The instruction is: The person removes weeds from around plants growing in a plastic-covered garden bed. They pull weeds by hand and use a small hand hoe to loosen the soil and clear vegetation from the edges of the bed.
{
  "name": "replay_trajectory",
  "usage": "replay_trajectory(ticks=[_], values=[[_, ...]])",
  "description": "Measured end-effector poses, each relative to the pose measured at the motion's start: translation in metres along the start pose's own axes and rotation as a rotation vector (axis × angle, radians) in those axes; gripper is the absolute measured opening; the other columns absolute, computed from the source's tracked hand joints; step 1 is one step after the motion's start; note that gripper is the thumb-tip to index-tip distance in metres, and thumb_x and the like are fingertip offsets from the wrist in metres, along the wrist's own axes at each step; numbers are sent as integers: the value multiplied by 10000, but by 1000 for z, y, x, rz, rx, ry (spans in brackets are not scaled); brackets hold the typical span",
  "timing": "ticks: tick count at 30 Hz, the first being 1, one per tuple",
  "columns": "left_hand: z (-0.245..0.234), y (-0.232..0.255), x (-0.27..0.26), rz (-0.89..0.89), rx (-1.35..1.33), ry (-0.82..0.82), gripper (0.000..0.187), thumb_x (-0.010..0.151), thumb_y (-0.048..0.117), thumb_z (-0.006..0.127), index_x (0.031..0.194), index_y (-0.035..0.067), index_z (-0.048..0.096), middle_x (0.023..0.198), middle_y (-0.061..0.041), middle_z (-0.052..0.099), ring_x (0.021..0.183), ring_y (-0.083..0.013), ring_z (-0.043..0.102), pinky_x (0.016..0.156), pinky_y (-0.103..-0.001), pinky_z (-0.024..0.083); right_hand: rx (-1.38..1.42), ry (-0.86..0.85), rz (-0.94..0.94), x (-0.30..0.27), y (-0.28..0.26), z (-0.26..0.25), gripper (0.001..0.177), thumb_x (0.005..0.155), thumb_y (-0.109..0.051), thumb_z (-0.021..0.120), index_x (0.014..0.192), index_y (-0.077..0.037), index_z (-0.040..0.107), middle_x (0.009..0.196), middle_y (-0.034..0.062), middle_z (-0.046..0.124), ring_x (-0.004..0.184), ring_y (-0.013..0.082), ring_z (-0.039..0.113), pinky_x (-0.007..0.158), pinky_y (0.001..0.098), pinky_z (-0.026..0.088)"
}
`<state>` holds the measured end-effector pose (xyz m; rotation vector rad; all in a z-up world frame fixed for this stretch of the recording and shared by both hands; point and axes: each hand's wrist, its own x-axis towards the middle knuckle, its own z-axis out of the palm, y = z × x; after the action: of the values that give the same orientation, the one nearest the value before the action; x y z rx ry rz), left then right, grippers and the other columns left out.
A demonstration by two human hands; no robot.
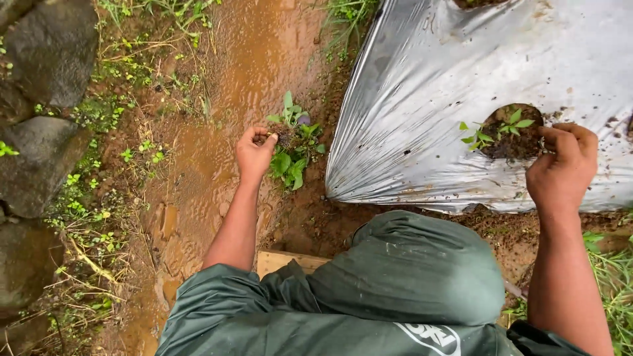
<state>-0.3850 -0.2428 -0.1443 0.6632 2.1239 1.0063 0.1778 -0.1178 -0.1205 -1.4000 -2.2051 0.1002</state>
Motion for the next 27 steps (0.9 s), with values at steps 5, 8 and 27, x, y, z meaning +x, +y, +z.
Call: replay_trajectory(ticks=[5, 8, 27], values=[[3, -21, -1, -161, 42, -5, 136, 929, 95, 751, 993, 174, 662, 942, 15, 696, 687, -95, 658, 570, -246, 516, 23, 55, 42, -10, -5, -5, 260, 1029, 191, 629, 1256, 128, 741, 1260, 309, 588, 1180, 413, 608, 936, 464, 565], [14, -45, 4, -108, 50, 60, 160, 923, 151, 776, 984, 201, 637, 901, 16, 731, 636, -94, 687, 477, -263, 487, 37, 68, 74, -22, -8, -5, 172, 1058, 146, 713, 1220, 98, 744, 1242, 288, 593, 1180, 400, 611, 935, 470, 566], [143, 120, -2, 827, 346, -28, 208, 902, 142, 846, 1091, 148, 761, 1194, -114, 616, 1103, -398, 664, 990, -512, 498, 209, 413, 776, -114, -13, -4, 174, 926, -135, 839, 1065, -66, 760, 1014, 123, 673, 917, 339, 744, 728, 433, 629]])
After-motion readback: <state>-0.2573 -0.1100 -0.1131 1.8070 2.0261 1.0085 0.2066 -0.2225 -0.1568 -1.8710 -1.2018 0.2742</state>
